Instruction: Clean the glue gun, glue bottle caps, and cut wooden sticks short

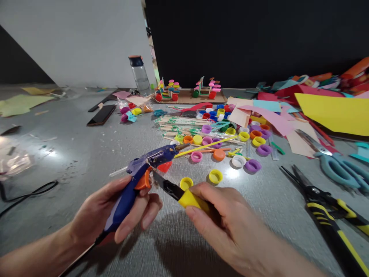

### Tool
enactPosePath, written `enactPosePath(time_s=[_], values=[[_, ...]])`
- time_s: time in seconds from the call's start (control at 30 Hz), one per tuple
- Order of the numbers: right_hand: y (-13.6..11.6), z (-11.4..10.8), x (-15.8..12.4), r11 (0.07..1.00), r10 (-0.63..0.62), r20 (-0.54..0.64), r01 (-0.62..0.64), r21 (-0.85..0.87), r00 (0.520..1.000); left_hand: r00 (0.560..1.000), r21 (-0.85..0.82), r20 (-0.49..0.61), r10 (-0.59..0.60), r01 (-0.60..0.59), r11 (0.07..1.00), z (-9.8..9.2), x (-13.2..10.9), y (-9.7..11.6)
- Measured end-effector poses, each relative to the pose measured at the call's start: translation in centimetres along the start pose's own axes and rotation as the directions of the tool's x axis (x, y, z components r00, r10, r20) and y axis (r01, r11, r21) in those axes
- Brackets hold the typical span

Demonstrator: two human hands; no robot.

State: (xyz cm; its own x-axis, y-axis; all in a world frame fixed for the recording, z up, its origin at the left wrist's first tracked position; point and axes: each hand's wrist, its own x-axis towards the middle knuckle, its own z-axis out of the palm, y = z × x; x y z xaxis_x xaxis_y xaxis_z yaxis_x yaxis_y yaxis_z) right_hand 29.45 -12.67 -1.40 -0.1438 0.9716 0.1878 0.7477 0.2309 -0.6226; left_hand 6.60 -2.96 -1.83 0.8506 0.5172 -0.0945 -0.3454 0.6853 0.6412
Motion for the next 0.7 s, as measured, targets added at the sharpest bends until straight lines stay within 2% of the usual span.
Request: enactPosePath(time_s=[0.17,0.43,0.7], values=[[-0.24,0.14,0.15,0.997,0.033,0.037,-0.036,0.067,0.999,1.000,0.016,0.003,-0.019,0.019,1.000,-0.11,-0.01,-0.14],[0.61,0.48,0.13,0.995,0.096,-0.018,-0.095,0.037,0.995,0.998,0.010,-0.048,0.039,-0.038,0.999,0.22,-0.28,0.08],[0.23,0.38,-0.02,0.997,-0.068,-0.048,0.066,-0.047,0.996,0.998,0.014,-0.055,0.016,-0.015,1.000,0.23,-0.21,-0.13]])
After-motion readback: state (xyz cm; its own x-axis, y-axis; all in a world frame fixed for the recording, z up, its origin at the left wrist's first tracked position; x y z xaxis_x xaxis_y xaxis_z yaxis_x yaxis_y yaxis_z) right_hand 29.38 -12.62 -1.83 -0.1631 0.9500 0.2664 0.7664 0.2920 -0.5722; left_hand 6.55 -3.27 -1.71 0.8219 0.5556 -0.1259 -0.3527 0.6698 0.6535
